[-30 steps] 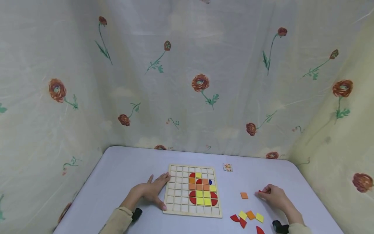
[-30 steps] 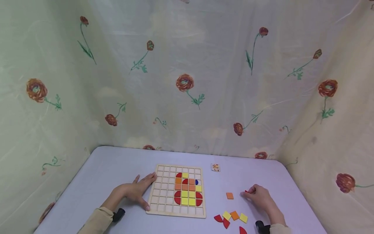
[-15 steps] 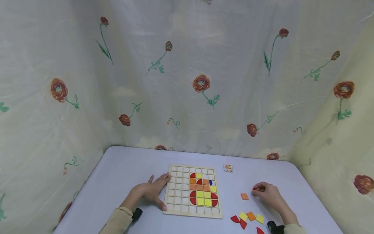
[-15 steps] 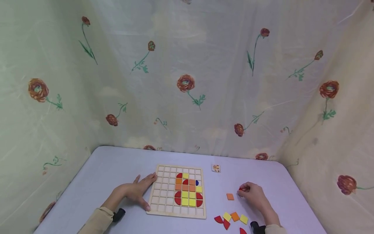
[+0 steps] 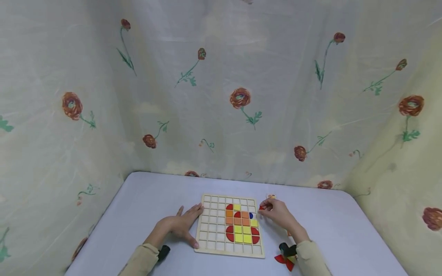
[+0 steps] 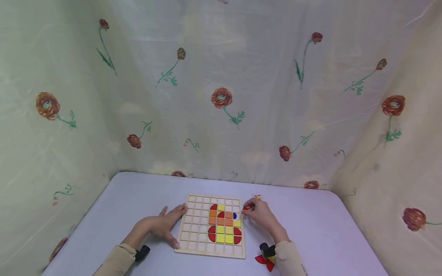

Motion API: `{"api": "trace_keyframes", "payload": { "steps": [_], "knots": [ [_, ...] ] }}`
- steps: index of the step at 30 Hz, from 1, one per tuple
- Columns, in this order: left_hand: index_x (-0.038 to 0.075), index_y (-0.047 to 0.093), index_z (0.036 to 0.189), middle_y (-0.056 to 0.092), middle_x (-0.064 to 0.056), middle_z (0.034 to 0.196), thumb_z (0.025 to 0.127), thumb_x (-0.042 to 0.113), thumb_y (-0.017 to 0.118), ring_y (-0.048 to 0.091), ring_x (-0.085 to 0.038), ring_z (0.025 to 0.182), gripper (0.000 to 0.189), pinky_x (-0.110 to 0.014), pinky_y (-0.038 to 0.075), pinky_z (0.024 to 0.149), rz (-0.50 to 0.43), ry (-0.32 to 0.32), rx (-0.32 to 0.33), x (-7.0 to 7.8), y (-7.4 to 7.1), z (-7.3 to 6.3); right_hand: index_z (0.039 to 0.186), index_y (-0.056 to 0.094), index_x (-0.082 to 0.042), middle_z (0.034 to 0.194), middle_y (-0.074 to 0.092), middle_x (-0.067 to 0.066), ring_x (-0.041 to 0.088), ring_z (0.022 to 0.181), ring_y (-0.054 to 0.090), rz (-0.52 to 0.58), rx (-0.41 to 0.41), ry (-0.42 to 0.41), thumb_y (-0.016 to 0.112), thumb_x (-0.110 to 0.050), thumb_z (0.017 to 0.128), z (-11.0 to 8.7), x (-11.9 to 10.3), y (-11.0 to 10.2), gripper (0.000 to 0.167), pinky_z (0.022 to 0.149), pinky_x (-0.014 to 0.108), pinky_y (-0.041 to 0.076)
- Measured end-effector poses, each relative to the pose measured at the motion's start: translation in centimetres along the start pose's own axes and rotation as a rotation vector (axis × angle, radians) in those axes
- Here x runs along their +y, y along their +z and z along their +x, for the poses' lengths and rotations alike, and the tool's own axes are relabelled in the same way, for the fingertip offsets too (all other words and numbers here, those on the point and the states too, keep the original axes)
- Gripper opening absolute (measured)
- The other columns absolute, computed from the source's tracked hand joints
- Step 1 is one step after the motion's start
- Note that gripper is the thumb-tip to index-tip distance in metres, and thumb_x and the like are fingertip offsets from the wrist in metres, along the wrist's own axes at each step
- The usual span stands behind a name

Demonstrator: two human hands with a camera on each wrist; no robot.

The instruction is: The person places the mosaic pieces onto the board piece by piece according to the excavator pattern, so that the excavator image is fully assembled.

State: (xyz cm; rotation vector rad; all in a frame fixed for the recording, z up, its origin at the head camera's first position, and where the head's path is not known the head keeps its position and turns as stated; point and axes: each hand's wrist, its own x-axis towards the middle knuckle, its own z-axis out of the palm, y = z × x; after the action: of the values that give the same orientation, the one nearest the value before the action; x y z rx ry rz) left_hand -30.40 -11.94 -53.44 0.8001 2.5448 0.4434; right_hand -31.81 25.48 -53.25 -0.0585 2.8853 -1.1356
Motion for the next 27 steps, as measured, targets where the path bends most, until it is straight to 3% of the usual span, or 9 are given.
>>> {"api": "trace_keyframes", "payload": {
  "steps": [4,9,19,27],
  "knots": [
    [0.008,0.013,0.155,0.004,-0.010,0.164,0.065,0.060,0.080,0.003,-0.027,0.151,0.124,-0.063,0.001,0.117,0.004,0.011,0.000,0.2,-0.1,0.2,0.097,0.068,-0.010,0.086,0.063,0.000,0.014,0.077,0.054,0.016,-0.037,-0.036,0.077,-0.019,0.082,1.4,-1.1,1.7,0.019,0.066,0.023,0.049],
    [0.008,0.013,0.155,0.005,-0.010,0.164,0.065,0.061,0.080,0.003,-0.027,0.151,0.124,-0.062,0.001,0.117,0.005,0.016,-0.001,0.4,0.0,0.4,0.097,0.068,-0.012,0.086,0.063,0.000,0.014,0.078,0.054,-0.001,-0.079,-0.018,0.076,-0.021,0.083,2.3,-1.5,2.8,0.019,0.069,0.024,0.049],
    [0.009,0.012,0.155,0.003,-0.009,0.164,0.064,0.062,0.079,0.002,-0.026,0.152,0.125,-0.063,0.001,0.117,0.017,-0.001,-0.008,0.0,-0.2,0.5,0.101,0.072,-0.012,0.093,0.067,-0.001,0.013,0.079,0.055,-0.048,-0.120,-0.060,0.072,-0.015,0.086,2.7,-2.1,2.7,0.014,0.074,0.028,0.052],
    [0.008,0.013,0.155,0.004,-0.009,0.164,0.065,0.061,0.080,0.003,-0.026,0.151,0.124,-0.063,0.002,0.117,-0.001,-0.009,-0.008,-0.1,-0.1,0.1,0.099,0.068,-0.010,0.088,0.064,0.001,0.015,0.078,0.055,-0.018,-0.136,-0.032,0.073,-0.014,0.085,2.8,-2.7,2.9,0.015,0.070,0.025,0.049]
  ]
}}
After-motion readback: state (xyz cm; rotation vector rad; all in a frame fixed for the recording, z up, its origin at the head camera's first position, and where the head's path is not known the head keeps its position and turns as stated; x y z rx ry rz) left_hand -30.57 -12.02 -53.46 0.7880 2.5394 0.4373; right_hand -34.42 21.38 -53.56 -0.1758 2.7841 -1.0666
